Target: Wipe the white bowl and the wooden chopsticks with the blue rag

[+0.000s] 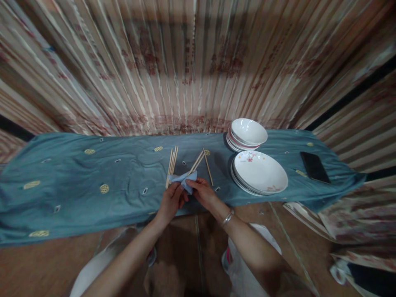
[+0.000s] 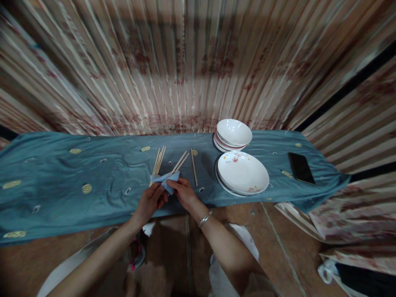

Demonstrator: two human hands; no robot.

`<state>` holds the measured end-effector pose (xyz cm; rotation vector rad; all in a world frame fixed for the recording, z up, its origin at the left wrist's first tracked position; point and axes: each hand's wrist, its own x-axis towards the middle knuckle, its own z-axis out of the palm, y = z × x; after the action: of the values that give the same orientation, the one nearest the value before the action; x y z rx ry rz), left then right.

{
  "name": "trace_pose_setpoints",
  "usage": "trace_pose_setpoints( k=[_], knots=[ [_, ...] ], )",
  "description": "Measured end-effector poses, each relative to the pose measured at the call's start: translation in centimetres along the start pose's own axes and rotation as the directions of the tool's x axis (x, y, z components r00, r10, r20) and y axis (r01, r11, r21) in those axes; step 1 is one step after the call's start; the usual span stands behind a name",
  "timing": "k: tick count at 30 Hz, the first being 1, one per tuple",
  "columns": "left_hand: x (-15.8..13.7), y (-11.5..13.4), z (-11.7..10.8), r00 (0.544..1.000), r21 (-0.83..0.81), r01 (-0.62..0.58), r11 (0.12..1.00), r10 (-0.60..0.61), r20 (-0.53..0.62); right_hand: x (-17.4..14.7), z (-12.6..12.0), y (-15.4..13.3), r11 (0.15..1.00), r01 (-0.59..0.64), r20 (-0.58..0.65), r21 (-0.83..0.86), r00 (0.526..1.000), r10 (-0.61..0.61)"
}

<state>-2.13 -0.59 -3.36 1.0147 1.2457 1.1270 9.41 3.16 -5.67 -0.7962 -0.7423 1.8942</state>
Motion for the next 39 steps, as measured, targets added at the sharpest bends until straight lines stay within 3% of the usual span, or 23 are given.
trace_pose_setpoints(
  k=[11, 24, 30, 39],
  knots=[
    [-0.8, -0.5, 0.0, 0.989, -0.027, 0.101, 0.995, -0.097, 0.115, 0.2, -0.9, -2.4, 0.998, 0.065, -0.138, 0.016, 0.989, -0.062],
    [-1.8, -0.3, -0.4, 0.977, -0.013, 0.186, 0.983, -0.183, 0.113, 1.1, -3.0, -5.5, 0.976, 0.216, -0.212, 0.033, 0.956, -0.205],
    [-1.6, -0.5, -0.8, 0.981, -0.104, 0.183, 0.978, -0.174, 0.089, 1.1, -2.6, -5.3, 0.977, 0.201, -0.189, 0.063, 0.964, -0.187],
    [-1.3, 0.0, -0.7, 0.964, -0.247, 0.267, 0.932, -0.260, 0.061, 1.0, -1.3, -3.2, 0.995, 0.086, -0.104, 0.044, 0.991, -0.081]
  ],
)
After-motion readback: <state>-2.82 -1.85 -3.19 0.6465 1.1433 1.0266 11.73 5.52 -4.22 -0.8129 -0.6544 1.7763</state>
